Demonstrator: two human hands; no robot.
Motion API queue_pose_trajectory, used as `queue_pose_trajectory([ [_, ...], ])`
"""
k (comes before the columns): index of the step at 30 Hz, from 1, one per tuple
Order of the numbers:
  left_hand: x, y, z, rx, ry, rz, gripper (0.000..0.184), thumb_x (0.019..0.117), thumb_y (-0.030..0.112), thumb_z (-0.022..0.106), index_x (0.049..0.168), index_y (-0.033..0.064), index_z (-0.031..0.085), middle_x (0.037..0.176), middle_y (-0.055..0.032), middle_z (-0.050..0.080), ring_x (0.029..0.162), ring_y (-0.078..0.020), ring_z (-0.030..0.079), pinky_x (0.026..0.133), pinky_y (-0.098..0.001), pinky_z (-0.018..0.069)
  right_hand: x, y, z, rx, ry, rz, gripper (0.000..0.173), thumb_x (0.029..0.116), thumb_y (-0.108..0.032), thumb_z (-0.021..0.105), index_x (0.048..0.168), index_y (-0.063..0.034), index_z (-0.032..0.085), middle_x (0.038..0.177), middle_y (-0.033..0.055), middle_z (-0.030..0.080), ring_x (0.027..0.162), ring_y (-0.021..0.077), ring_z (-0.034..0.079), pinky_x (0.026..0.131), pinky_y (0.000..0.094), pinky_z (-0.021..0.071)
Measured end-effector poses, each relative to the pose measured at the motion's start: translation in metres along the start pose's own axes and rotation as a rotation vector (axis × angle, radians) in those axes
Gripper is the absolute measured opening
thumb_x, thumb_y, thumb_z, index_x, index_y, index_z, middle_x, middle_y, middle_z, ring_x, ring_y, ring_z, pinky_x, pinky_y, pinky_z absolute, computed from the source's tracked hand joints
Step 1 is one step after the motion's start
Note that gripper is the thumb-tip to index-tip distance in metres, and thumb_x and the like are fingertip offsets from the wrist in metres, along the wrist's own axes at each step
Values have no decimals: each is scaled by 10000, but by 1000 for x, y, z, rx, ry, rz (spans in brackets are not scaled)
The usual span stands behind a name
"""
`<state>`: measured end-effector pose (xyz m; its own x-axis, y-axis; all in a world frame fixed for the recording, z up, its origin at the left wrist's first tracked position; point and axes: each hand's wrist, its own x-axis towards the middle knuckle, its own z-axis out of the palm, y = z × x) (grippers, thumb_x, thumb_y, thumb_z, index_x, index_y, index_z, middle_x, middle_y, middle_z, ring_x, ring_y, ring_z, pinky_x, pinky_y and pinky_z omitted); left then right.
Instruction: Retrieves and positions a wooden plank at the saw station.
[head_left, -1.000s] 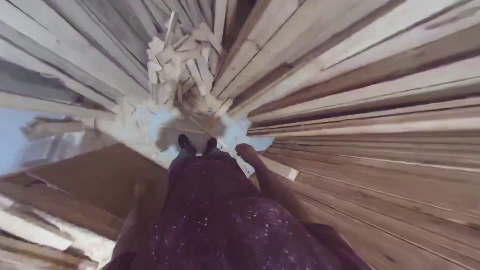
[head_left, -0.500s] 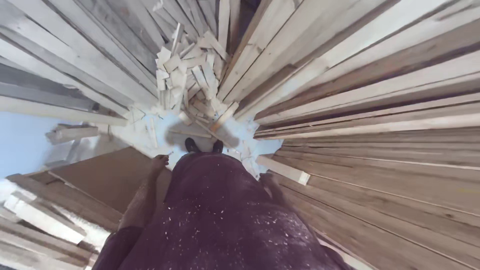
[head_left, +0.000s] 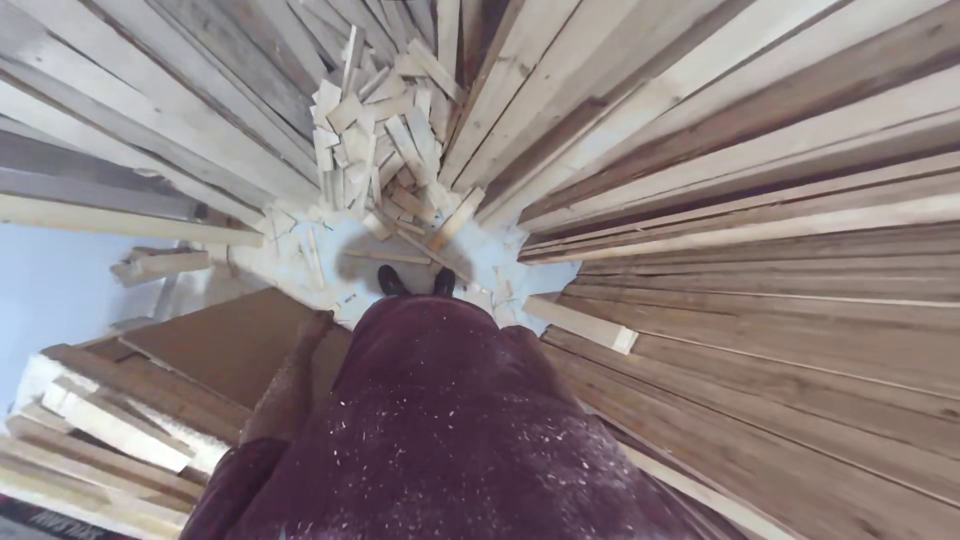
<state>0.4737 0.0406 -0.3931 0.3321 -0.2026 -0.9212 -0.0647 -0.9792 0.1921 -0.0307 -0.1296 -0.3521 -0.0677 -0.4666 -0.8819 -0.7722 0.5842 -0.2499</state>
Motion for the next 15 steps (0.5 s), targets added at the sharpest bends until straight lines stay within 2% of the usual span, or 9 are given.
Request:
queue_pose_trajectory([
  [2,3,6,-1,-55,23,26,466,1082,416,488,1332,45,621,1151,-148,703,949,-245,692,876,-459,566,20,14,-6,111,-31,97,369,1052,-312,561,1290,-40,634,1152,159,691,918,249,678,806,467,558],
  [4,3,11,-1,-89,25,54,449,1079,402,503,1326,47,624,1152,-138,705,942,-234,695,867,-450,571,28,21,-12,203,7,166,354,1046,-314,577,1290,-63,632,1139,140,693,899,231,673,769,437,555],
  [9,4,10,5,-115,-16,44,445,1073,386,530,1324,29,621,1170,-149,701,955,-237,699,880,-443,575,23,24,-20,251,56,191,352,1042,-315,580,1278,-60,632,1081,114,686,827,187,653,711,383,548],
  [11,10,0,9,-84,-30,45,449,1072,392,526,1306,23,629,1113,-152,703,882,-228,683,828,-437,572,20,22,-19,274,46,191,352,1043,-306,579,1285,-55,624,1098,119,678,845,193,647,727,390,543],
  [13,12,-9,13,-55,-48,37,452,1072,393,519,1298,20,638,1099,-161,707,866,-237,687,822,-449,576,19,25,-15,277,35,186,365,1036,-309,594,1293,-52,626,1120,132,686,865,209,662,750,411,555],
  [15,10,-18,13,-82,-67,13,452,1076,401,510,1304,29,631,1096,-149,702,853,-211,678,803,-420,574,21,25,-9,255,17,191,370,1030,-317,604,1293,-58,623,1114,131,688,858,212,664,749,419,557],
])
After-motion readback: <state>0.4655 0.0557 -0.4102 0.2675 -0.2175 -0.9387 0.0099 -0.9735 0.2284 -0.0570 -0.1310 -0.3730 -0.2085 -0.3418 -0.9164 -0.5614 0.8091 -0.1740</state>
